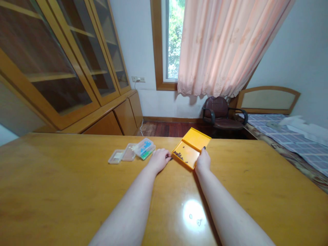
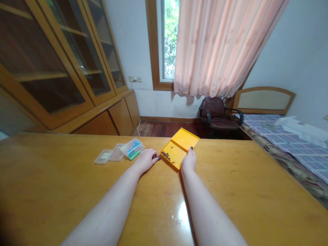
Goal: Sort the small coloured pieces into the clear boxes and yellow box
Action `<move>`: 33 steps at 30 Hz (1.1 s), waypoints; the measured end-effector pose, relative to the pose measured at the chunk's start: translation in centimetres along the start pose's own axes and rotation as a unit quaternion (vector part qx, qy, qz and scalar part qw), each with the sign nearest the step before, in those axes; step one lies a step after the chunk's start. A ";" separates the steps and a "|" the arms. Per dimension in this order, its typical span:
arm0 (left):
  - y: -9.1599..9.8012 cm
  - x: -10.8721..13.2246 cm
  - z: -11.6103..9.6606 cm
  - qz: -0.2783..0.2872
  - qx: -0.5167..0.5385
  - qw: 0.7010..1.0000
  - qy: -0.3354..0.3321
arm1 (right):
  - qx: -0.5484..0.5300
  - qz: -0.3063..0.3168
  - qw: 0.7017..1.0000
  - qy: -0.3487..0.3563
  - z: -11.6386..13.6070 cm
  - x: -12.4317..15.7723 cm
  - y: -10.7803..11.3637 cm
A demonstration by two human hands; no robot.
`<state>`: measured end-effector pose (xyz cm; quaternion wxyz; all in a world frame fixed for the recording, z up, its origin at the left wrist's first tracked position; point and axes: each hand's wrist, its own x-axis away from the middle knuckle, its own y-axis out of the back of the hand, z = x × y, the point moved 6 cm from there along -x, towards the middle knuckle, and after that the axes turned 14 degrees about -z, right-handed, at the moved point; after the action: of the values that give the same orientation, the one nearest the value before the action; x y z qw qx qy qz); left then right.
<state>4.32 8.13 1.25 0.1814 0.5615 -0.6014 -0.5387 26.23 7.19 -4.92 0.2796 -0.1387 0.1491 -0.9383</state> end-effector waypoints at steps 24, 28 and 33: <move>1.5 -0.2 -1.6 -0.080 0.077 0.992 -0.052 | -0.016 0.006 1.000 -0.003 -0.5 -0.1 -0.1; 1.3 -0.4 -0.9 -0.085 0.066 0.994 -0.024 | -0.019 0.011 1.000 0.001 -0.2 0.1 -0.1; 1.3 -0.3 -1.0 -0.076 0.060 0.995 -0.033 | -0.016 0.012 1.000 0.000 -0.2 0.0 -0.1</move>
<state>4.61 7.70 2.82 0.0856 0.5975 -0.5937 -0.5322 26.07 7.29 -5.05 0.2886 -0.1413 0.1655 -0.9324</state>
